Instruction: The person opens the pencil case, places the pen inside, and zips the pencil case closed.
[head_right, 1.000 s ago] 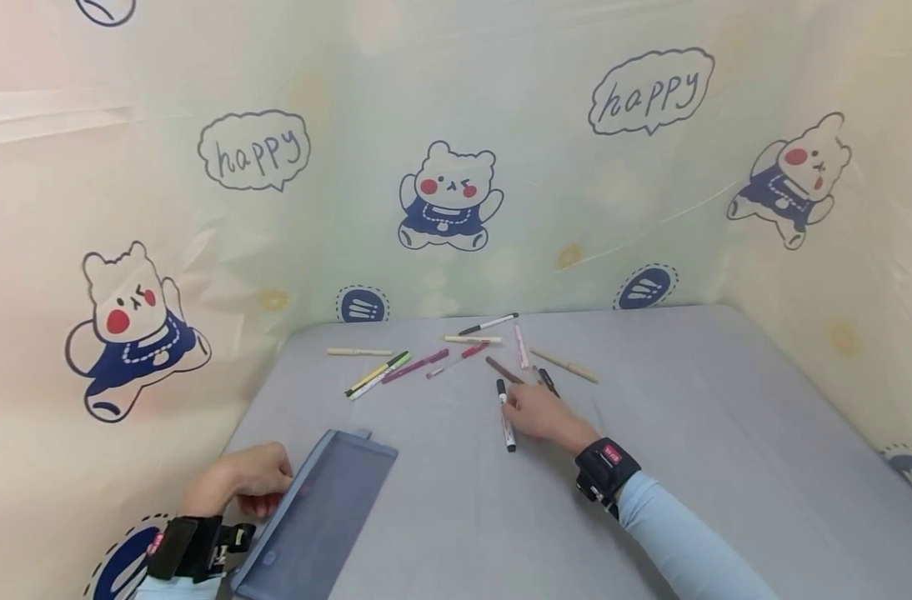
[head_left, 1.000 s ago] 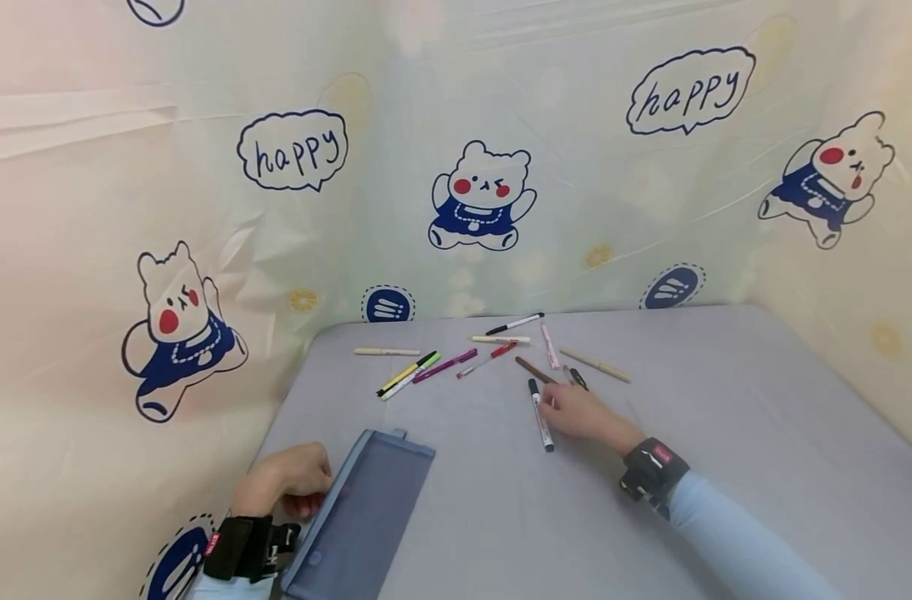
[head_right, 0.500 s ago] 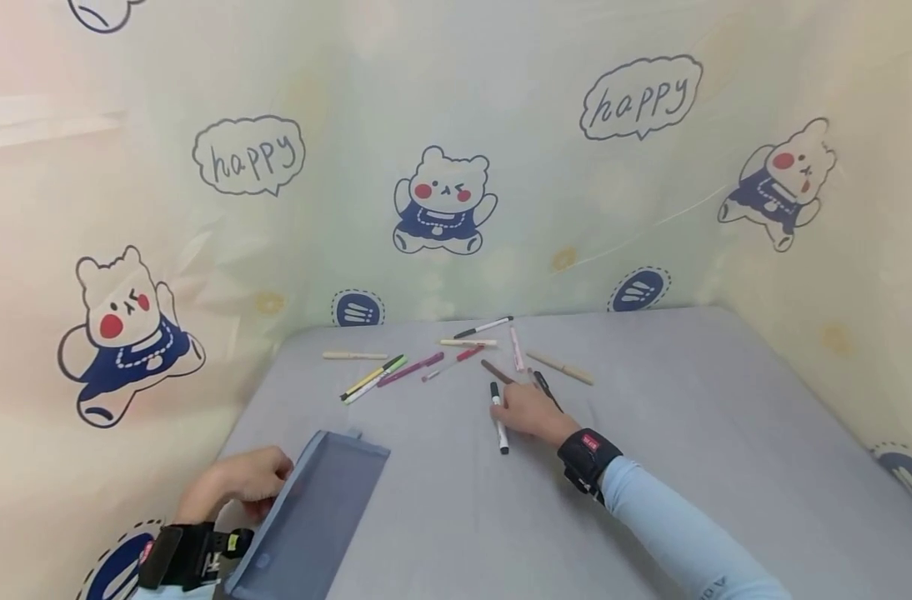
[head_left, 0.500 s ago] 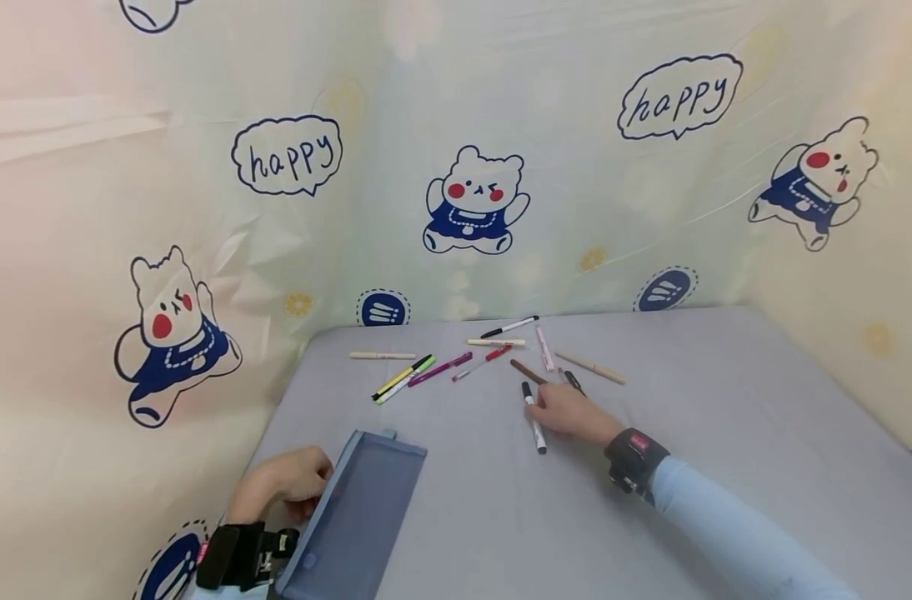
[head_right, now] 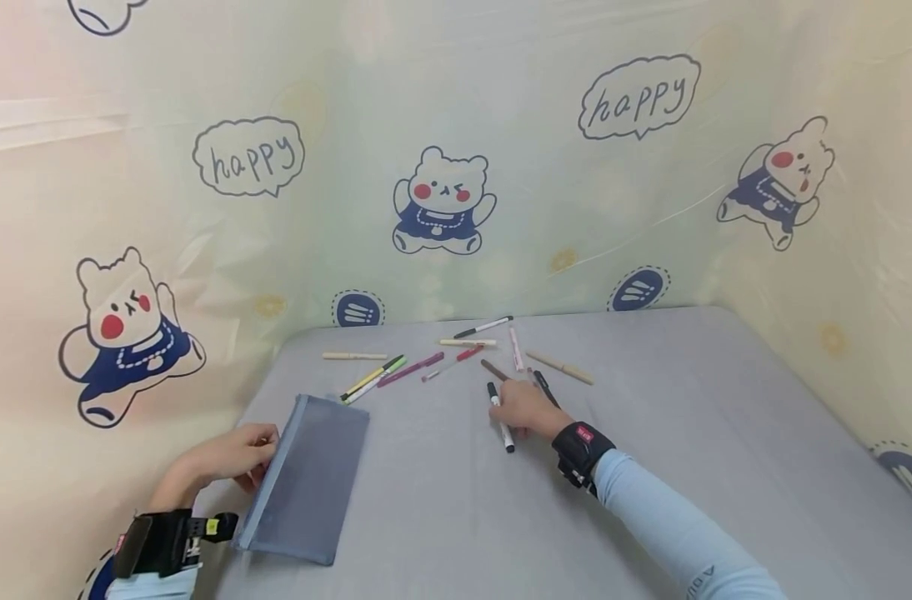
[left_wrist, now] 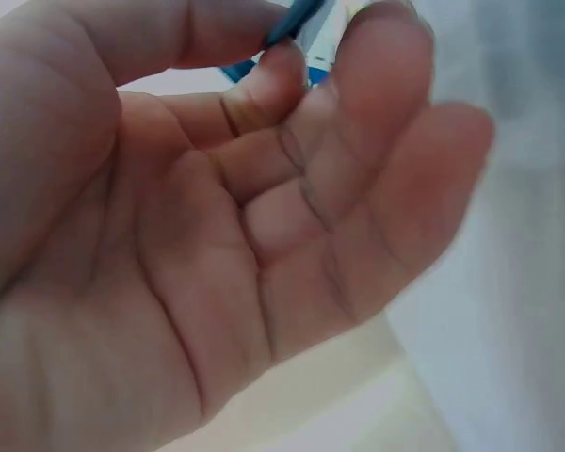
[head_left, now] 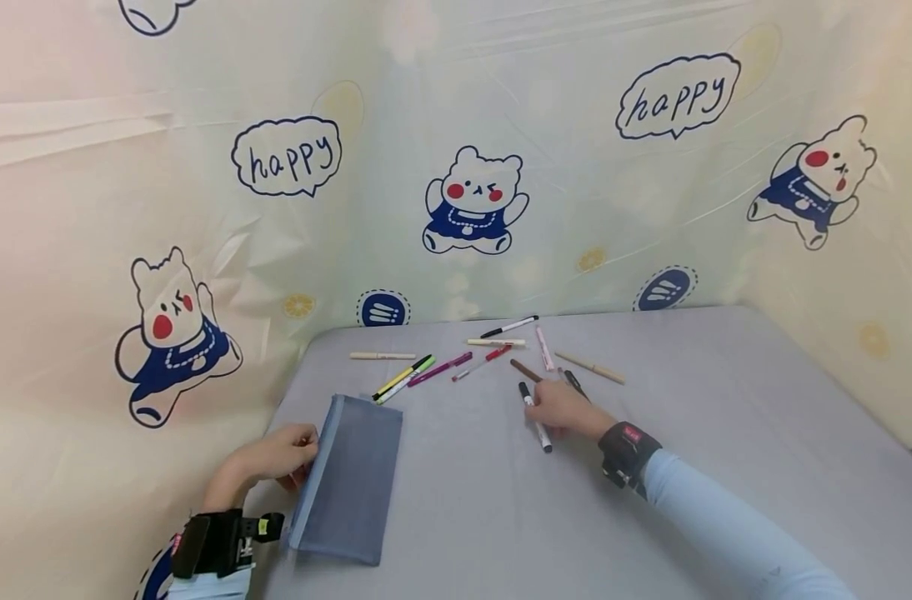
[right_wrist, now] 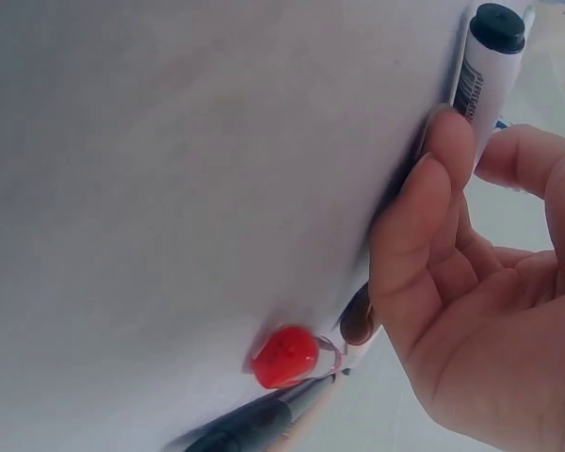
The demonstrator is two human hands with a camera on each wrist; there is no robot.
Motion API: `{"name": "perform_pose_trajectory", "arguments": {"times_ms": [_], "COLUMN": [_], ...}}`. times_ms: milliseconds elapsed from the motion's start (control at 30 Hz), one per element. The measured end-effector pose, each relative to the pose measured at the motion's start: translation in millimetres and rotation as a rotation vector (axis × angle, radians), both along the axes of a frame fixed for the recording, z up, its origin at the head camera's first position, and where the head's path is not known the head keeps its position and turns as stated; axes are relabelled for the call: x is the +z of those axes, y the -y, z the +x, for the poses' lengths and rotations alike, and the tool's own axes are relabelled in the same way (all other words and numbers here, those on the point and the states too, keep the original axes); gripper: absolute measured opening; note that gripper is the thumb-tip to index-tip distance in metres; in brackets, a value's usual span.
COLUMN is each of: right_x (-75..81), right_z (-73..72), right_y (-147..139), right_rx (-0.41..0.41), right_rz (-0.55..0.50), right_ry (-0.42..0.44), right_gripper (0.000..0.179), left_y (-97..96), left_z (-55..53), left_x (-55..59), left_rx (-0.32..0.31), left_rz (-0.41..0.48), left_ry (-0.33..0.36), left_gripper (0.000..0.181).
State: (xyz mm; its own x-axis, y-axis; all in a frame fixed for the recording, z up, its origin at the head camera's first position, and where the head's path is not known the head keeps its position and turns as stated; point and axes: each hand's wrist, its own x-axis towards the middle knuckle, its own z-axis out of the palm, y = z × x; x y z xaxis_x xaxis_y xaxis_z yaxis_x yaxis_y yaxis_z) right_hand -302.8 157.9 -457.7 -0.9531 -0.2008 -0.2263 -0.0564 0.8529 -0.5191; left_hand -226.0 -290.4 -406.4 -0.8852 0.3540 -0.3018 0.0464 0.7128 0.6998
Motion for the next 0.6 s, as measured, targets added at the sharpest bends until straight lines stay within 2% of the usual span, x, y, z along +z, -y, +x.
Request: {"name": "perform_pose_trajectory", "arguments": {"times_ms": [267, 500, 600], "right_x": [-0.1, 1.4, 0.5], "right_z": [-2.0, -2.9, -3.0], "right_y": [-4, -6, -5], "right_rx": [0.013, 0.016, 0.013], "right_rz": [-0.009, -0.029, -0.035], "right_ry": [0.027, 0.030, 0.028], "right_gripper": [0.016, 0.017, 0.018], "left_y": [-4.1, -27.8, -40.4], "left_z": [-6.6, -13.5, -17.6], "left_x": [26.1, 49.5, 53.1], "left_rx": [-0.031, 0.008, 0.040], "left_rz": [0.024, 0.042, 0.062], "left_ry": [-0.106, -0.091, -0.081], "left_gripper": [0.015, 0.013, 0.015]}}
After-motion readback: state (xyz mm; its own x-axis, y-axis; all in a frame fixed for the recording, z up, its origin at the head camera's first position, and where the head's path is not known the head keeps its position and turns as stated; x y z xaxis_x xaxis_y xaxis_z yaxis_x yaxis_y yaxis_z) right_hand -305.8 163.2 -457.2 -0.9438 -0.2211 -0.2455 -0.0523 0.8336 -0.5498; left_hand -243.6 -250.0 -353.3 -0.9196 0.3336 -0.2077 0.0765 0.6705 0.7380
